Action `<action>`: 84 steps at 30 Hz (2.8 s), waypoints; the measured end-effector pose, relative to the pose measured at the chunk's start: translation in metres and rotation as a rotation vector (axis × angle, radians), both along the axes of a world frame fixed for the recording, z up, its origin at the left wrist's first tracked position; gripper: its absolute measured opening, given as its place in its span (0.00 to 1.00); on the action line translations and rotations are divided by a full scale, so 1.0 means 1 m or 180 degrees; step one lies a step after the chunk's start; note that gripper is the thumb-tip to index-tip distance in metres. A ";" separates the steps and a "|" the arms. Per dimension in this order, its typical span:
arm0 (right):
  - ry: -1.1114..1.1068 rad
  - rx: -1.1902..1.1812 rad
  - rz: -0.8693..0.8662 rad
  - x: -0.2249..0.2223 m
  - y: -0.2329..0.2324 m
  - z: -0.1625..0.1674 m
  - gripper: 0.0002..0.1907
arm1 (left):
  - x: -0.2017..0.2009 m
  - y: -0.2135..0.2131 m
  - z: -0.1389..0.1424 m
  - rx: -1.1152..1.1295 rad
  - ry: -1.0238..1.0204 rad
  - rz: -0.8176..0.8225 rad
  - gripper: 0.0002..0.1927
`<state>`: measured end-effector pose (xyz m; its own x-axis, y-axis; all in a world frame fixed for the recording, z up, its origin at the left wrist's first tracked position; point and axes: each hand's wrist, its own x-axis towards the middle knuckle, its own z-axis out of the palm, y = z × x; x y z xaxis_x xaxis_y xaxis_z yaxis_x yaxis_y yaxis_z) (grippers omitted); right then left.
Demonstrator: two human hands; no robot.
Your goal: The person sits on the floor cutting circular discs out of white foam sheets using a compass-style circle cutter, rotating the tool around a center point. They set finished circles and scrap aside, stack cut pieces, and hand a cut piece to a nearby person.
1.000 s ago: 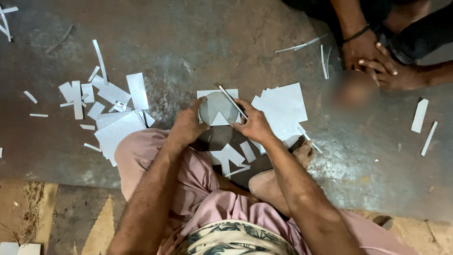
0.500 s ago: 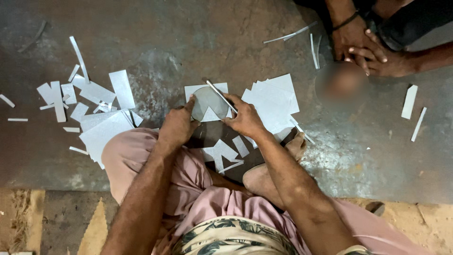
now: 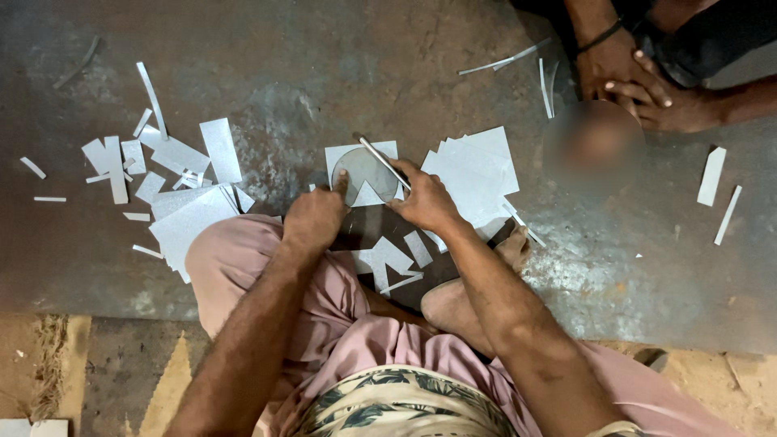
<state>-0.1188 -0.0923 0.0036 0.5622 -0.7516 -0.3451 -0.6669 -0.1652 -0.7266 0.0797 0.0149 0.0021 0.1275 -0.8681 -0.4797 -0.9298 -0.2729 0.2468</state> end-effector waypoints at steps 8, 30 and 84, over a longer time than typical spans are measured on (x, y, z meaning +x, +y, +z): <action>0.0441 0.0268 0.0047 0.002 0.001 0.011 0.39 | -0.006 0.005 -0.005 0.0102 -0.0397 -0.0324 0.31; 0.0337 -0.0057 0.0143 -0.004 0.002 -0.018 0.40 | -0.065 -0.025 -0.002 -0.0874 -0.0199 -0.0193 0.15; -0.0448 0.0915 0.0752 0.106 -0.086 -0.011 0.09 | -0.083 -0.027 -0.012 -0.0807 -0.0757 -0.0188 0.33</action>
<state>-0.0124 -0.1786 -0.0078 0.7648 -0.4799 -0.4299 -0.5256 -0.0787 -0.8471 -0.0035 -0.0124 -0.0095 0.1559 -0.9650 -0.2109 -0.9818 -0.1749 0.0744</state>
